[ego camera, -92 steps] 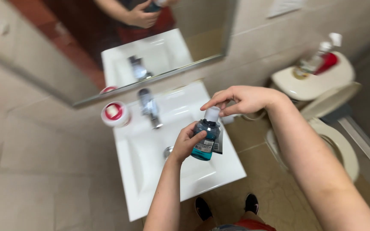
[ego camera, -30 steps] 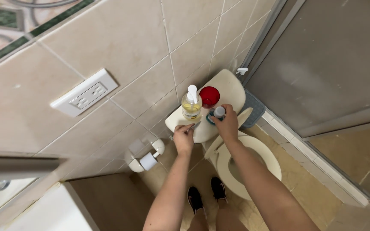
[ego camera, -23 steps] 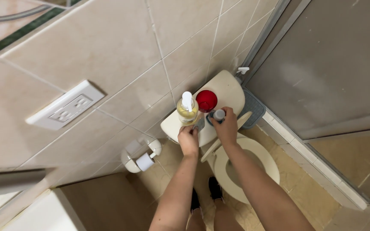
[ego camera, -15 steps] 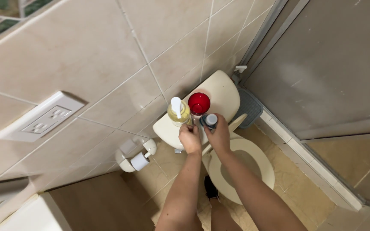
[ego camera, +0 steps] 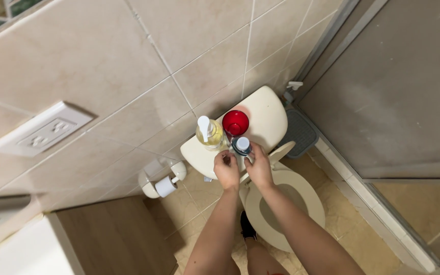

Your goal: Organizing various toiletries and cleaning supplies from the sink and toilet area into a drawer and onto a rolling cart.

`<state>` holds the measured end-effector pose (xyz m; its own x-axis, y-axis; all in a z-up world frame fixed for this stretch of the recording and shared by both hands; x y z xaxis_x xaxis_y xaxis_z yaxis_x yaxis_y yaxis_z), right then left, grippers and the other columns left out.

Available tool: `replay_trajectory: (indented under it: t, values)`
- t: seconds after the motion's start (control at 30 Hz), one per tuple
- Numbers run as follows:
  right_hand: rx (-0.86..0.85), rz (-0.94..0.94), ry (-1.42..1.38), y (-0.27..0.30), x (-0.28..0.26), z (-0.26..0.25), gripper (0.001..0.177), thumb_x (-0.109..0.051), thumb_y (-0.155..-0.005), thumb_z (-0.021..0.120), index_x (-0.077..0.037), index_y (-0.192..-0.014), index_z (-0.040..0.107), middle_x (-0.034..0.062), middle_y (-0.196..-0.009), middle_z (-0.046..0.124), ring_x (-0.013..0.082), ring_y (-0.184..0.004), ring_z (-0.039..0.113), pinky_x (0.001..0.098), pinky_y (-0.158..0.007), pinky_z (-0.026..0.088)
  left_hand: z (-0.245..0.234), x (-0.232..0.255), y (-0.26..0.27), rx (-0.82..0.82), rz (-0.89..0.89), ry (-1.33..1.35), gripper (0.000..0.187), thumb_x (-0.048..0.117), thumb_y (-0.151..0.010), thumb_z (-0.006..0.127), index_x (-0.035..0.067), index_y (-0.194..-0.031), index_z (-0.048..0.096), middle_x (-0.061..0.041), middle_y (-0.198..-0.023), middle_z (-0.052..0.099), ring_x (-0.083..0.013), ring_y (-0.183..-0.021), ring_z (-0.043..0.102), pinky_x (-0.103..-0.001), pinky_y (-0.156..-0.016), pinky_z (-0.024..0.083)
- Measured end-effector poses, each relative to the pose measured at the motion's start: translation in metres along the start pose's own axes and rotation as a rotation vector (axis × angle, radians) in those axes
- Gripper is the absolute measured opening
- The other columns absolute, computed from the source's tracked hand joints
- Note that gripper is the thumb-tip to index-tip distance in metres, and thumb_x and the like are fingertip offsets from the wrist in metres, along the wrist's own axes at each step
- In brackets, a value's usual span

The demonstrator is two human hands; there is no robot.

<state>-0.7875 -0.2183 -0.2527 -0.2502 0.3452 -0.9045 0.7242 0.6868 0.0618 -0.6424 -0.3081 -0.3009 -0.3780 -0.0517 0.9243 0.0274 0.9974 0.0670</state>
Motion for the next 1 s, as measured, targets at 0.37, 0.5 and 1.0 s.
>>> replay_trajectory:
  t: [0.37,0.5,1.0]
  values:
    - [0.205,-0.071,0.010,0.072,-0.032,0.016,0.023,-0.015,-0.081,0.075,-0.024,-0.098,0.064,-0.0027,-0.084,0.064,0.0175,-0.081,0.066,0.0315,-0.076,0.053,-0.084,0.011,0.028,0.080,-0.103,0.120,0.011,0.009,-0.091,0.066,0.012,-0.098,0.074,-0.008,-0.097,0.072,-0.0257,-0.083,0.074,-0.036,-0.073,0.062]
    - [0.015,-0.228,-0.121,0.095,-0.092,0.073,0.017,-0.010,-0.083,0.075,-0.021,-0.094,0.068,-0.0023,-0.076,0.069,0.0144,-0.069,0.067,0.0275,-0.065,0.055,-0.158,0.030,0.025,0.235,-0.062,0.192,0.013,0.012,-0.094,0.063,0.013,-0.095,0.076,-0.010,-0.089,0.073,-0.0249,-0.077,0.073,-0.037,-0.068,0.060]
    - [-0.718,-0.499,-0.396,0.378,-0.331,0.305,0.010,-0.008,-0.089,0.077,-0.015,-0.095,0.072,0.0021,-0.068,0.070,0.0057,-0.053,0.057,0.0197,-0.053,0.049,-0.588,-0.011,0.111,0.912,-0.089,0.238,0.016,0.010,-0.094,0.060,0.016,-0.096,0.074,-0.005,-0.075,0.075,-0.0164,-0.068,0.071,-0.031,-0.068,0.057]
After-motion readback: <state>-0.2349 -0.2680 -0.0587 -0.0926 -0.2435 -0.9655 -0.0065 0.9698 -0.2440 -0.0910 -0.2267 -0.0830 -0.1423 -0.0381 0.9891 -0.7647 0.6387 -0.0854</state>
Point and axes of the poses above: each hand's wrist, its own y-axis away from the middle knuckle, its own z-axis out of the palm, x = y × z, the point moved 9 cm from there along -y, towards the middle knuckle
